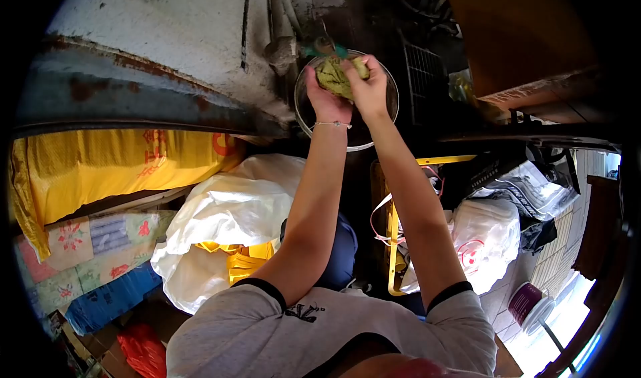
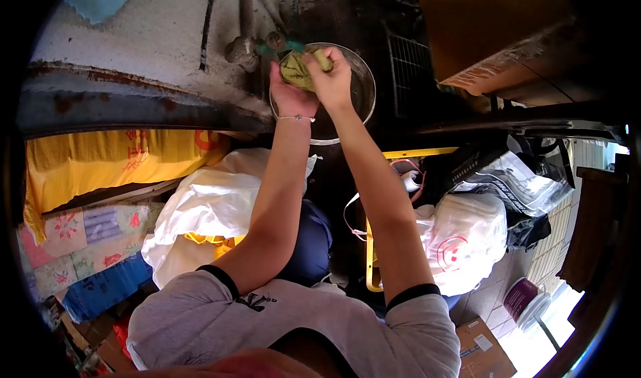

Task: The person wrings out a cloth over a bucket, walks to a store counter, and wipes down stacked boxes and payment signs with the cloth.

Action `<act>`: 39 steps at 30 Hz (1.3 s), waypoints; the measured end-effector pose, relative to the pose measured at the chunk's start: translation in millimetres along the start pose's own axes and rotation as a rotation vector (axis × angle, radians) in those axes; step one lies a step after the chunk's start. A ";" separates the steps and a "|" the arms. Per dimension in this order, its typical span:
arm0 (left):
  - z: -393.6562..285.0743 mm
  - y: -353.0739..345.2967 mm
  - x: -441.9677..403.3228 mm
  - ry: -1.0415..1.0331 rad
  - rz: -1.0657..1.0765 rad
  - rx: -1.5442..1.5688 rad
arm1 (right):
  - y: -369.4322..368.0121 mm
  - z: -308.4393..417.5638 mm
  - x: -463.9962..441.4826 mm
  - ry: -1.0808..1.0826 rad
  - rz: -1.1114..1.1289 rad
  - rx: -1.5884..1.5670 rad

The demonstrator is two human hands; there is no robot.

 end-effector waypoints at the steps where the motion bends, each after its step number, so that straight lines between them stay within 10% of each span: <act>1: 7.4 -0.9 -1.3 0.023 0.007 0.038 | 9.3 3.5 -0.5 -0.072 -0.069 -0.196; 6: 8.3 12.6 -11.5 0.056 -0.010 0.005 | -1.9 19.0 4.7 0.222 -0.004 0.075; 12: 14.6 6.3 -17.8 0.066 0.506 0.148 | -24.3 55.0 29.0 0.633 0.005 0.644; 27: 94.6 42.9 -65.8 0.349 0.204 -0.026 | 33.1 -1.5 -35.2 -0.164 -0.069 0.853; 32: 85.3 51.4 -76.6 0.290 0.099 -0.130 | 47.1 0.2 -12.8 -0.015 -0.411 0.738; 39: 63.5 99.8 -118.3 0.115 -0.037 -0.160 | 12.2 -46.3 -40.5 0.076 0.107 0.247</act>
Point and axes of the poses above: each hand's wrist, its own x-axis away from the middle knuckle, its own y-axis out of the back of the hand, z = x × y, the point moved 8 cm from there along -x, towards the middle knuckle, and after that the axes turned 5 degrees about -y, right-handed, at the moved point
